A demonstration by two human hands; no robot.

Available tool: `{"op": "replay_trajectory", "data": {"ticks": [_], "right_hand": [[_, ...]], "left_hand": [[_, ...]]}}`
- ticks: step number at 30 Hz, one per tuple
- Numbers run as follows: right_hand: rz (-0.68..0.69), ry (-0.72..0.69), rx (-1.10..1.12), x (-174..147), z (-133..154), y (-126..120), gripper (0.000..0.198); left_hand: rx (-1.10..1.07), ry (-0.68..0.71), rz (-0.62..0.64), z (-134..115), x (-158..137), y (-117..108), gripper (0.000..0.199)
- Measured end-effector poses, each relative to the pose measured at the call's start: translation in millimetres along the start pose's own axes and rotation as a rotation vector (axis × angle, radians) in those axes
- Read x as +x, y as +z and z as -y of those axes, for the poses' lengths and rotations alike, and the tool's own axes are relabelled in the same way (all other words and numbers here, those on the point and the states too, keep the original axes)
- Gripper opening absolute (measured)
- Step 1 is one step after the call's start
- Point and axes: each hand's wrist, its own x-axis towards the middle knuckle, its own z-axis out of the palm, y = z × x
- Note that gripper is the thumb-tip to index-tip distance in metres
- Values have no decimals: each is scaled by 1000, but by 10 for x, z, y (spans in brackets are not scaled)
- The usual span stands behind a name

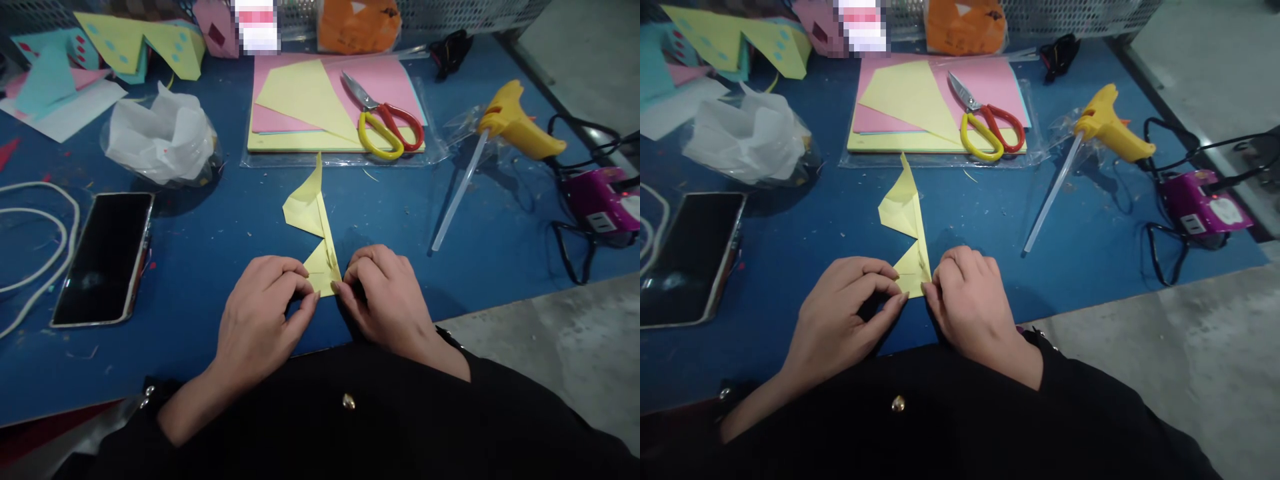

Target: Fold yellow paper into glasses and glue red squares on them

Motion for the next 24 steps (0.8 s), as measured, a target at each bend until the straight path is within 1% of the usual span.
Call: {"op": "replay_trajectory", "data": {"ticks": [4, 7, 8, 9, 11, 13, 15, 17, 18, 20, 22, 24], "right_hand": [[12, 22, 70, 8, -12, -28, 8], [27, 38, 108, 11, -17, -38, 5], [32, 40, 115, 13, -17, -38, 5], [33, 39, 119, 15, -17, -36, 4], [28, 37, 119, 18, -17, -31, 4], [21, 39, 122, 12, -19, -33, 2], [-22, 53, 153, -15, -28, -48, 7], [-121, 45, 178, -69, -45, -75, 17], [-164, 12, 180, -105, -57, -90, 23], [-180, -134, 143, -185, -83, -108, 32], [-111, -324, 67, -259, -111, -103, 38], [-42, -451, -22, -309, -135, -79, 41]], "left_hand": [[0, -23, -6, -15, -1, -1, 12], [47, -21, -43, -19, -17, -6, 6], [75, 20, -52, -19, -26, -7, 0], [110, 88, -59, -20, -37, -8, 7], [193, 273, -50, -26, -66, -8, 18], [290, 425, -22, -42, -101, -10, 24], [386, 484, -3, -67, -138, -16, 26], [451, 495, 29, -93, -172, -23, 30], [465, 495, 42, -103, -187, -26, 31], [467, 486, 60, -118, -212, -24, 31], [460, 479, 60, -124, -233, -13, 31], [456, 472, 58, -124, -249, 6, 32]]}}
